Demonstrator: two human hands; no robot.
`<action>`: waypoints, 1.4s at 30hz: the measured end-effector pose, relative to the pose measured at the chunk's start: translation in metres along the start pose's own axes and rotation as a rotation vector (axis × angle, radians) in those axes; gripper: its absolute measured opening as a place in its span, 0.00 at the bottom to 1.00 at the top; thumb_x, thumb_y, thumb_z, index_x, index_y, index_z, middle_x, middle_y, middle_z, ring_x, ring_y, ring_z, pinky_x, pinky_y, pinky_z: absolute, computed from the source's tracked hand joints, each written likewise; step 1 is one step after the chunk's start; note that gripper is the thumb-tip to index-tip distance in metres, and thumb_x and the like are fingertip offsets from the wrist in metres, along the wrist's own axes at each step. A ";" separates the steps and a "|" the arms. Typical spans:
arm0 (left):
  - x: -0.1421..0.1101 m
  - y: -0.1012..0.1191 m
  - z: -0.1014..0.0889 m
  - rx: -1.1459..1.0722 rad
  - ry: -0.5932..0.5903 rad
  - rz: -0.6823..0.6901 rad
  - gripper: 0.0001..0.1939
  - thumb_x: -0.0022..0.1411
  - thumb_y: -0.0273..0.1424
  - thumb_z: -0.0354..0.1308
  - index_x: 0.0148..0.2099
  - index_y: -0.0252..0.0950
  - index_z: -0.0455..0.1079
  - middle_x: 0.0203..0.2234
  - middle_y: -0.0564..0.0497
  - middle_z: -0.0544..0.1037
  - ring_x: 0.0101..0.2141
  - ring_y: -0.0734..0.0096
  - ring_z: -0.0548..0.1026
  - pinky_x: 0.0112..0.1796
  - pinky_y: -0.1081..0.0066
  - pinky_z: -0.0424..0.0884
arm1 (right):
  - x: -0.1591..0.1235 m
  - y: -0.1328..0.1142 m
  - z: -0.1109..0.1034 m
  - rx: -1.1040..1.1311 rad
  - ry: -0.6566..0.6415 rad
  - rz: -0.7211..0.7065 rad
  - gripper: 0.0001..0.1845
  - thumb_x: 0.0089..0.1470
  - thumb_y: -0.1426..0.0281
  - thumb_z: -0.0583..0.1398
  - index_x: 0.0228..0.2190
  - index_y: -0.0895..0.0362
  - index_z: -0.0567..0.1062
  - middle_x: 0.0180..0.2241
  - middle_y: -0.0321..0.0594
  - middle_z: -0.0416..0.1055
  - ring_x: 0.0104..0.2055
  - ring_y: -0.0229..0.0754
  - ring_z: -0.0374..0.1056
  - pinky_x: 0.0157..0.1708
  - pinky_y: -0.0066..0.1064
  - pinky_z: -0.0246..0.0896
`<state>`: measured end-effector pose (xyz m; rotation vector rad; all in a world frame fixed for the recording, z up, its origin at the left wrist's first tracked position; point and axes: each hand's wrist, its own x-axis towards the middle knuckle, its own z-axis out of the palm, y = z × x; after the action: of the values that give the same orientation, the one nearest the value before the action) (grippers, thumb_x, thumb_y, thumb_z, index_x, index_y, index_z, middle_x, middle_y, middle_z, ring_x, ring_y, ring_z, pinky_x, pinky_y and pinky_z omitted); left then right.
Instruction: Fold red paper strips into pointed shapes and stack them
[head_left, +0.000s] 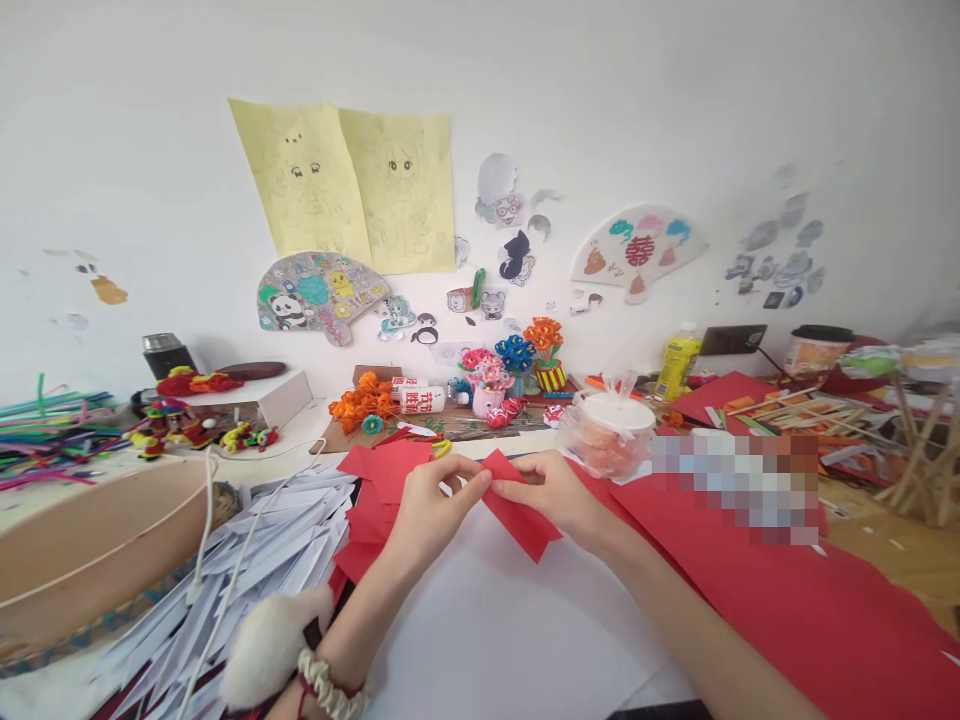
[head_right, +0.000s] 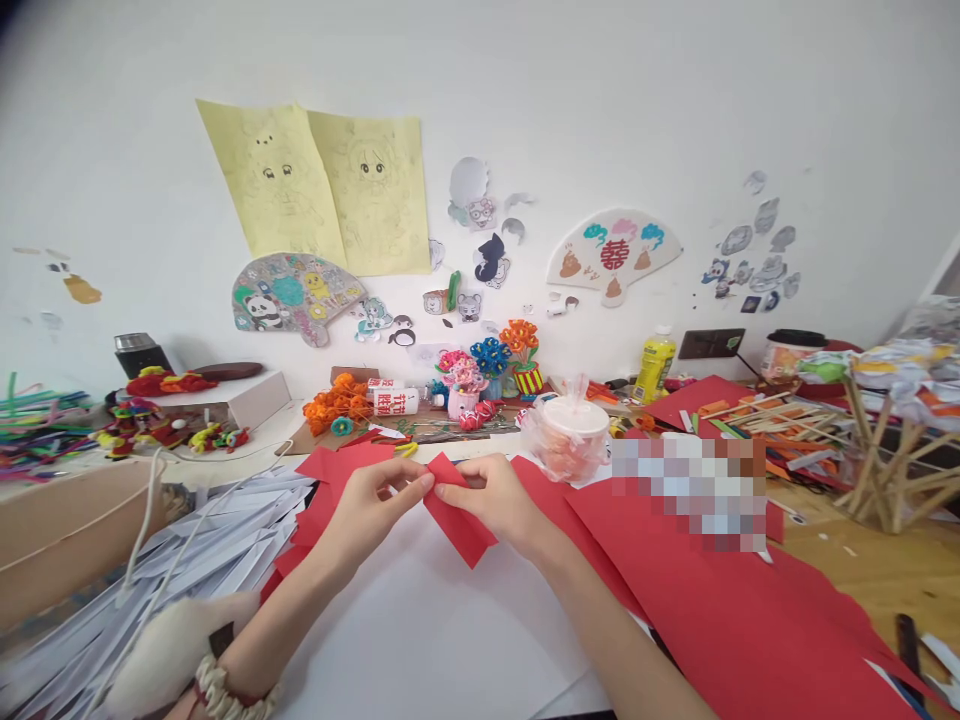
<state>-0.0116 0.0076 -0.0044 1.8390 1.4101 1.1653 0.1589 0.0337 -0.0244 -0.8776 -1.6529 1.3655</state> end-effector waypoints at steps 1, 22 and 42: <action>0.000 -0.001 0.000 0.004 -0.009 -0.003 0.13 0.55 0.40 0.58 0.30 0.35 0.75 0.26 0.50 0.77 0.26 0.70 0.68 0.26 0.74 0.60 | 0.000 0.000 0.000 -0.007 0.004 -0.006 0.17 0.47 0.58 0.65 0.27 0.62 0.77 0.23 0.38 0.70 0.24 0.36 0.61 0.22 0.26 0.51; -0.005 0.002 0.007 0.040 0.068 0.072 0.13 0.60 0.38 0.53 0.28 0.36 0.70 0.21 0.54 0.72 0.23 0.73 0.66 0.26 0.74 0.60 | -0.002 -0.001 -0.002 0.053 -0.032 -0.005 0.17 0.45 0.58 0.66 0.27 0.62 0.78 0.23 0.37 0.70 0.24 0.36 0.61 0.23 0.26 0.51; -0.003 0.001 0.002 0.024 -0.129 0.067 0.18 0.60 0.43 0.51 0.24 0.37 0.63 0.17 0.55 0.67 0.20 0.75 0.63 0.22 0.75 0.58 | 0.000 -0.001 -0.004 0.044 -0.013 0.020 0.15 0.44 0.60 0.65 0.28 0.61 0.80 0.27 0.40 0.75 0.28 0.42 0.68 0.26 0.29 0.58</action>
<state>-0.0095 0.0048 -0.0051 1.9546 1.3053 1.0453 0.1623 0.0352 -0.0233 -0.8640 -1.6220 1.4184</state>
